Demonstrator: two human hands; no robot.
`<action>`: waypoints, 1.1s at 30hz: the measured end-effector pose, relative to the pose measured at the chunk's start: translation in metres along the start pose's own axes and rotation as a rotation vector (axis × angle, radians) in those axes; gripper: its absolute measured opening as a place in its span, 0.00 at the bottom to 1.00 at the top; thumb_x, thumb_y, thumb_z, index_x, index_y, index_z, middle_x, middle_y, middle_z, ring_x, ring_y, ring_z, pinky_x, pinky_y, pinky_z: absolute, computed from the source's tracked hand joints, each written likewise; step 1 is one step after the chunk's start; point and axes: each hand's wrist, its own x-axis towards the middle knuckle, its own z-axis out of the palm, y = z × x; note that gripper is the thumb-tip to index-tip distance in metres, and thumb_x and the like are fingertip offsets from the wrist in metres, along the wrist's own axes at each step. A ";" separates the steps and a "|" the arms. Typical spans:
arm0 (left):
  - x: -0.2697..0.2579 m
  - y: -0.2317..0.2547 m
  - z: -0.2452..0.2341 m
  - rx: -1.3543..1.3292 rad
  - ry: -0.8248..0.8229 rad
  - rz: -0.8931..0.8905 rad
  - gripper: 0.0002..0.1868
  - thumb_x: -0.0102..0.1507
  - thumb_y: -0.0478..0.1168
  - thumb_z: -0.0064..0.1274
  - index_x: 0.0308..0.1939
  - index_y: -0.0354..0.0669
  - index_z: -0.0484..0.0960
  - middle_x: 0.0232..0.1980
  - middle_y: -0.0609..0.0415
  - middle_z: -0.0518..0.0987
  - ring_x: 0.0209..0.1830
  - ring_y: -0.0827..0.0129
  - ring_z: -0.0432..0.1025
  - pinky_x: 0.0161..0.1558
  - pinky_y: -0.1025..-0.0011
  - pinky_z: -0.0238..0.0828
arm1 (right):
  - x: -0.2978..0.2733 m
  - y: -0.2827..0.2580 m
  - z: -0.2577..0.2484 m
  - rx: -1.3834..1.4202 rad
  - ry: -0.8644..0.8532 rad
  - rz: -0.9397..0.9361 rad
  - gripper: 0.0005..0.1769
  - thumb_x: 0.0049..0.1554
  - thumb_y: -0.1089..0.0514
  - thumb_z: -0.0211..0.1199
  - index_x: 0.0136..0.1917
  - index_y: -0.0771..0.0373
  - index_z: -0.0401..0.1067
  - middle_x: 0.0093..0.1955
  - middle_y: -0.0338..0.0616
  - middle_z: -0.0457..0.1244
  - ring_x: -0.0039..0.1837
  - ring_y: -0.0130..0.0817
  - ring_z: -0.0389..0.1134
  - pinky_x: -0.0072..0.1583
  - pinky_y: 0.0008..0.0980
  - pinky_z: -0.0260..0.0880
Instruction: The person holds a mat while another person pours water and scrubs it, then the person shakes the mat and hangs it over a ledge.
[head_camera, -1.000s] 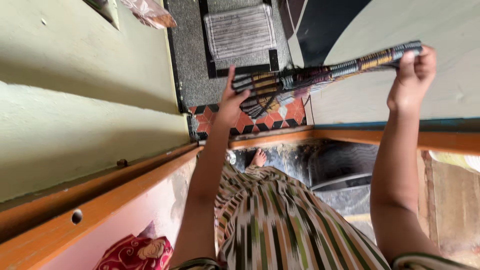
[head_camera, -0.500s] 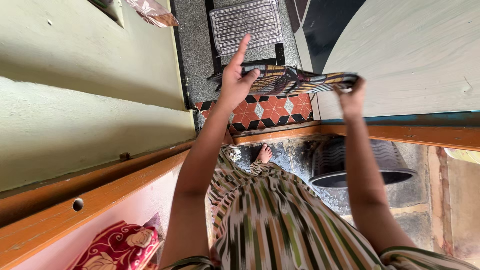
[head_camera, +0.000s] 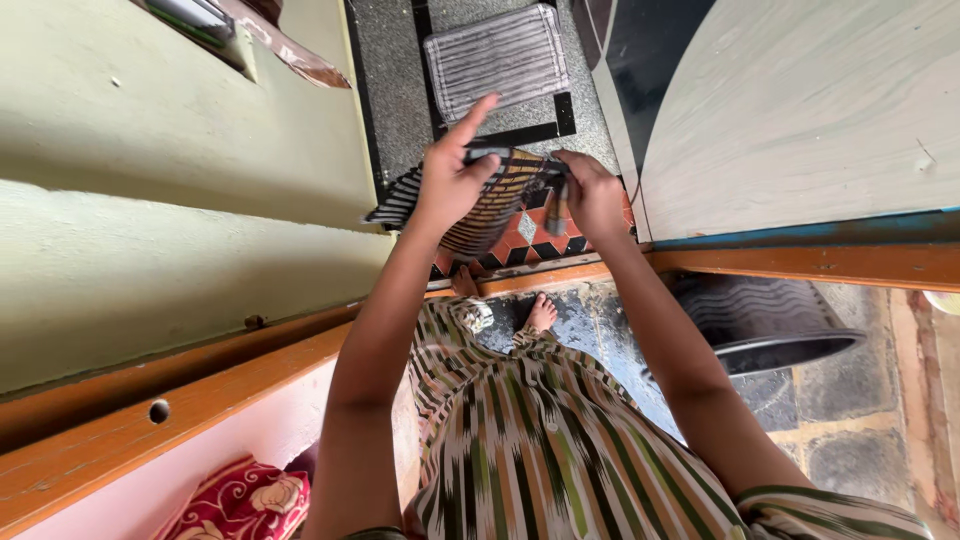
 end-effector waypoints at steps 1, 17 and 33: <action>-0.001 -0.006 -0.005 -0.094 0.028 -0.004 0.38 0.65 0.18 0.52 0.77 0.46 0.64 0.76 0.50 0.71 0.52 0.74 0.80 0.56 0.78 0.77 | -0.004 -0.003 0.001 -0.015 0.043 -0.034 0.22 0.56 0.75 0.58 0.61 0.61 0.77 0.52 0.53 0.71 0.48 0.46 0.74 0.49 0.39 0.76; 0.001 -0.020 0.037 -0.140 0.076 0.020 0.35 0.65 0.18 0.49 0.75 0.41 0.65 0.77 0.49 0.68 0.73 0.67 0.68 0.64 0.73 0.72 | -0.019 0.020 -0.012 0.463 -0.125 0.299 0.43 0.48 0.70 0.69 0.75 0.69 0.58 0.66 0.50 0.63 0.63 0.36 0.67 0.56 0.35 0.73; -0.003 -0.011 0.008 -0.221 0.157 -0.083 0.35 0.65 0.17 0.49 0.76 0.42 0.65 0.76 0.50 0.69 0.60 0.70 0.75 0.59 0.75 0.75 | -0.008 0.033 -0.013 0.533 -0.309 0.416 0.20 0.65 0.71 0.53 0.69 0.64 0.69 0.50 0.41 0.67 0.37 0.23 0.63 0.36 0.25 0.65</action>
